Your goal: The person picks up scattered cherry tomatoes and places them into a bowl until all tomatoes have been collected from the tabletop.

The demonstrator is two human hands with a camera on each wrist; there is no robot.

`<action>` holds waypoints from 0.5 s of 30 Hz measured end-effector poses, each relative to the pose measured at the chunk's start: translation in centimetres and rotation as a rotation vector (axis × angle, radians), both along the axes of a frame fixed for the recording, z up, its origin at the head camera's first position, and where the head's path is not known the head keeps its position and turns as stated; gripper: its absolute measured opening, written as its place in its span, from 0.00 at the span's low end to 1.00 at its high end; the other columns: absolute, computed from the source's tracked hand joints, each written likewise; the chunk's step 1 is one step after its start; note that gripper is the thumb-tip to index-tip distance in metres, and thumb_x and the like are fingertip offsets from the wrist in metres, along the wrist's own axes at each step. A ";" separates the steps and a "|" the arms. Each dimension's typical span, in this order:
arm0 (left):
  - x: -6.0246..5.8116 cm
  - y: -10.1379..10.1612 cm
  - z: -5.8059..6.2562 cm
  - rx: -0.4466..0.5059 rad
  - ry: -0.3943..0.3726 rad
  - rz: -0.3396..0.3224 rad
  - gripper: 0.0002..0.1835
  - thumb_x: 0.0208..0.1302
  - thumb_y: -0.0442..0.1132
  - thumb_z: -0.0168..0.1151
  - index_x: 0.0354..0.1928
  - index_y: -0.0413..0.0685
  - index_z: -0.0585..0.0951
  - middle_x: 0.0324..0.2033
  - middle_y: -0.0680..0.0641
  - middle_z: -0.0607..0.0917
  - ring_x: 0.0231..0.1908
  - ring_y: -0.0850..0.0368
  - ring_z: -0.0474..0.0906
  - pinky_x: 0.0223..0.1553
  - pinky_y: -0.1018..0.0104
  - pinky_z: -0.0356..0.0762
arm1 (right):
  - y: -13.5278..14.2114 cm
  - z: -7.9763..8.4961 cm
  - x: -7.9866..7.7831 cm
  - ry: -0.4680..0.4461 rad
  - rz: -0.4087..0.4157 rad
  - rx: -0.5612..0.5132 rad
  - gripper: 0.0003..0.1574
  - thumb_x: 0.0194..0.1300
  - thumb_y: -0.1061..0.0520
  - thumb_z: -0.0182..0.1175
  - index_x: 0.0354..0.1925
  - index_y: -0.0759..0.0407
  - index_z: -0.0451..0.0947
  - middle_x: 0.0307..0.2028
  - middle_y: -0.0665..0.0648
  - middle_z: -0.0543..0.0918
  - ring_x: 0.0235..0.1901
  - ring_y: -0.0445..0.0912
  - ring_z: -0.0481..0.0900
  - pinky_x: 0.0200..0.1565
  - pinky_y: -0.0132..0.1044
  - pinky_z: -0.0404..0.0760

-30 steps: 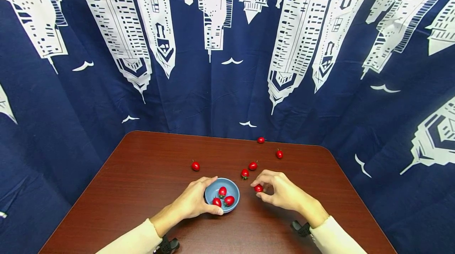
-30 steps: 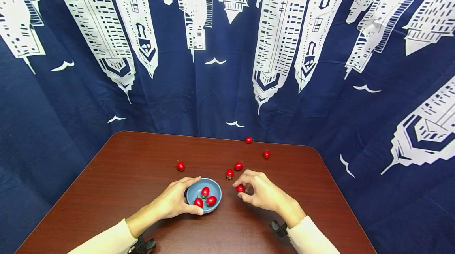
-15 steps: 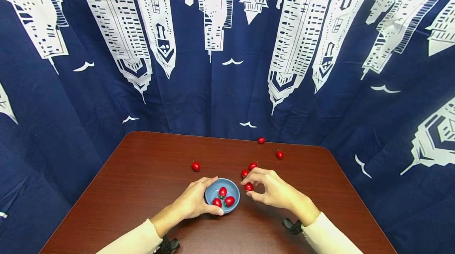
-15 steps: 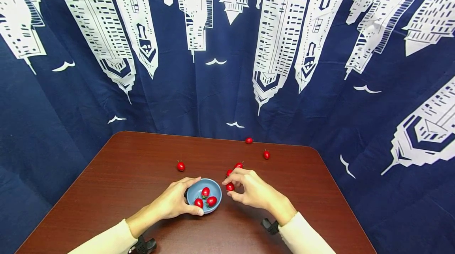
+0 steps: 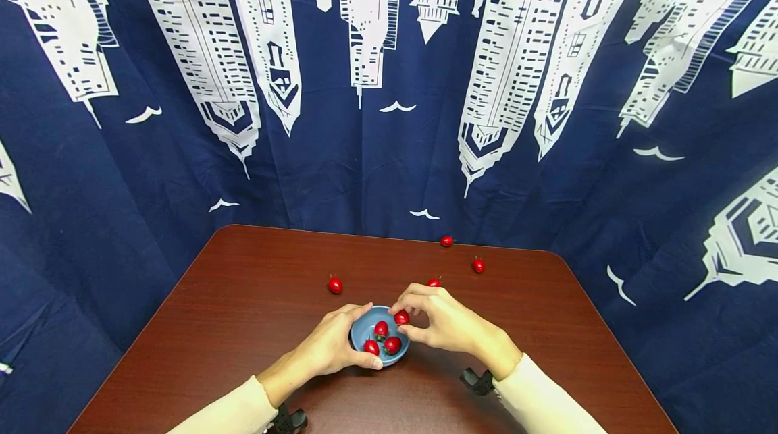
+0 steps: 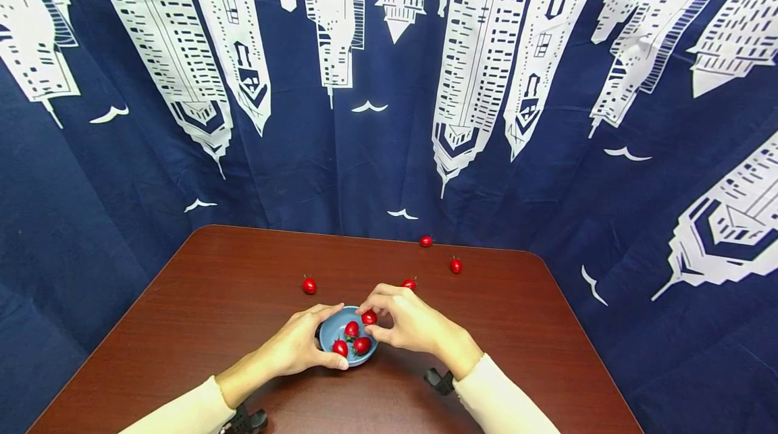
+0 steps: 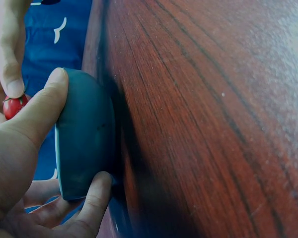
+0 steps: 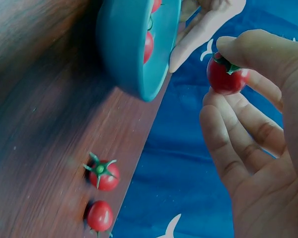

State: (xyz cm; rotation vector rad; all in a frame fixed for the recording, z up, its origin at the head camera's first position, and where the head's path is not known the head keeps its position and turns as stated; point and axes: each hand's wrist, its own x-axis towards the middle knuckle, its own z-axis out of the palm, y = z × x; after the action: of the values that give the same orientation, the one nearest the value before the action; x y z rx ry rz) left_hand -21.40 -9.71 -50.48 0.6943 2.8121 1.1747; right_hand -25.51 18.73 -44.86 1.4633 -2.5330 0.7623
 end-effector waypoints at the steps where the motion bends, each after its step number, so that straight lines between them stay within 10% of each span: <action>1: 0.0 0.0 0.0 0.000 -0.004 0.001 0.61 0.53 0.58 0.97 0.83 0.35 0.77 0.74 0.38 0.86 0.68 0.43 0.85 0.66 0.50 0.87 | -0.2 0.0 0.0 0.000 0.002 0.000 0.17 0.72 0.59 0.81 0.58 0.55 0.94 0.51 0.48 0.92 0.45 0.38 0.90 0.51 0.32 0.92; 15: 0.0 0.0 0.1 0.003 -0.011 -0.003 0.62 0.54 0.57 0.96 0.83 0.34 0.76 0.75 0.38 0.86 0.68 0.45 0.85 0.69 0.47 0.87 | -1.2 -0.1 -0.1 -0.029 0.002 0.005 0.17 0.73 0.59 0.80 0.58 0.58 0.93 0.51 0.51 0.92 0.44 0.51 0.92 0.47 0.43 0.95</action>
State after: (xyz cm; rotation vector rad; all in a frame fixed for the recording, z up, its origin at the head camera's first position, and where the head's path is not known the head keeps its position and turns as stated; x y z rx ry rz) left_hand -21.37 -9.70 -50.37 0.6896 2.7999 1.1793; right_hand -25.66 17.57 -44.92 1.4668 -2.5575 0.7834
